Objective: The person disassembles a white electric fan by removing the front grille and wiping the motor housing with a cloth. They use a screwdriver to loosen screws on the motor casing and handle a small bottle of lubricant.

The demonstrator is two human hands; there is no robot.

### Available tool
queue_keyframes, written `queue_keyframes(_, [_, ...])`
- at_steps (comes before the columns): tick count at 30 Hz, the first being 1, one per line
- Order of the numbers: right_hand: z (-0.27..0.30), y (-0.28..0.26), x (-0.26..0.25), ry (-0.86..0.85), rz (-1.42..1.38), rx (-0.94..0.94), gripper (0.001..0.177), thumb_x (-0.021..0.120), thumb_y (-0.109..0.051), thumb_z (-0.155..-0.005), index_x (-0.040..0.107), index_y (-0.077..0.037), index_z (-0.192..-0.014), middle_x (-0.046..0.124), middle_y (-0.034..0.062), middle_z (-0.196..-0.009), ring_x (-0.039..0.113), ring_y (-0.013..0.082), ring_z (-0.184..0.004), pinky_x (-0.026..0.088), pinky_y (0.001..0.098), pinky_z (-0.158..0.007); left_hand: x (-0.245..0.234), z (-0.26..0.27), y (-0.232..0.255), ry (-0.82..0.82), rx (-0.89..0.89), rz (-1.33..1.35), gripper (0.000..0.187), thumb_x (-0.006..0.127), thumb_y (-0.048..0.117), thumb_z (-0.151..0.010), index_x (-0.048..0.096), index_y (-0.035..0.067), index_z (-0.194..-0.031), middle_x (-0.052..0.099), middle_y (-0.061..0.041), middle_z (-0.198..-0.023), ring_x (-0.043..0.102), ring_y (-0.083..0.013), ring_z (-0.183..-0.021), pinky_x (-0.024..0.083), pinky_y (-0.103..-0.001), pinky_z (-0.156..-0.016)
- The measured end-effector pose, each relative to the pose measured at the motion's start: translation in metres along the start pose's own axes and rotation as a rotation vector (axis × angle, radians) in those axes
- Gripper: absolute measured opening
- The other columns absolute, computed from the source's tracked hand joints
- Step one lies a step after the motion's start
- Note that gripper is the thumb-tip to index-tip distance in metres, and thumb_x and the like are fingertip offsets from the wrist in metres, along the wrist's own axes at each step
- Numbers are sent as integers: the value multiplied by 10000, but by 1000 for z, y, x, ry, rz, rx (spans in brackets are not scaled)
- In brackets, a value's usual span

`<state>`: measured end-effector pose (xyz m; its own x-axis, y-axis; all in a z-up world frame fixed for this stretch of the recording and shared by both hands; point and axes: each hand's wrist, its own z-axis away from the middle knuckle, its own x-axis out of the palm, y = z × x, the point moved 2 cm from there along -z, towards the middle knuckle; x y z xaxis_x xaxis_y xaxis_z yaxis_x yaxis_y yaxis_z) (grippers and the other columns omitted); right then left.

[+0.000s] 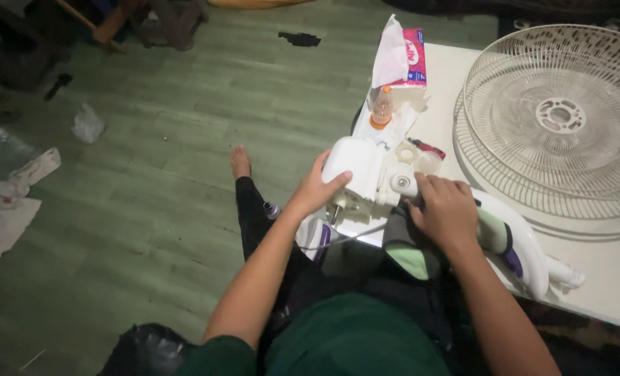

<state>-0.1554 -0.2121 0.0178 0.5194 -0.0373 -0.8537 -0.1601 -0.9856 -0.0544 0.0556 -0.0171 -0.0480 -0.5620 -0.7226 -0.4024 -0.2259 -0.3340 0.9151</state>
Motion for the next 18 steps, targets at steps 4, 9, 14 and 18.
queue_keyframes(4, [5,2,3,50,2,-21,541,809,-317,-774,675,-65,-1234,719,77,-1098,675,247,-986,471,415,-911,4,-6,-7,48,73,9,1007,726,617,-817,363,23,-1545,580,-268,-1423,584,-331,-1317,439,-392,-1097])
queue_keyframes(9, [10,4,9,101,11,-44,553,813,-344,-768,679,-71,-1230,711,74,-1058,671,251,-970,467,413,-892,3,-14,-8,66,129,3,992,718,620,-831,385,-4,-1526,568,-271,-1434,573,-329,-1331,436,-391,-1108])
queue_keyframes(14, [14,5,14,149,27,-69,547,805,-346,-773,683,-78,-1235,707,67,-1029,671,250,-958,464,412,-883,-1,-20,-8,69,135,-39,995,703,641,-830,383,9,-1529,568,-256,-1435,578,-332,-1320,440,-398,-1091])
queue_keyframes(18, [15,10,17,144,28,-76,525,801,-365,-800,688,-89,-1231,699,72,-985,672,260,-924,459,421,-874,0,-25,-10,79,96,-98,982,690,661,-810,414,48,-1526,601,-243,-1397,591,-326,-1300,447,-398,-1078])
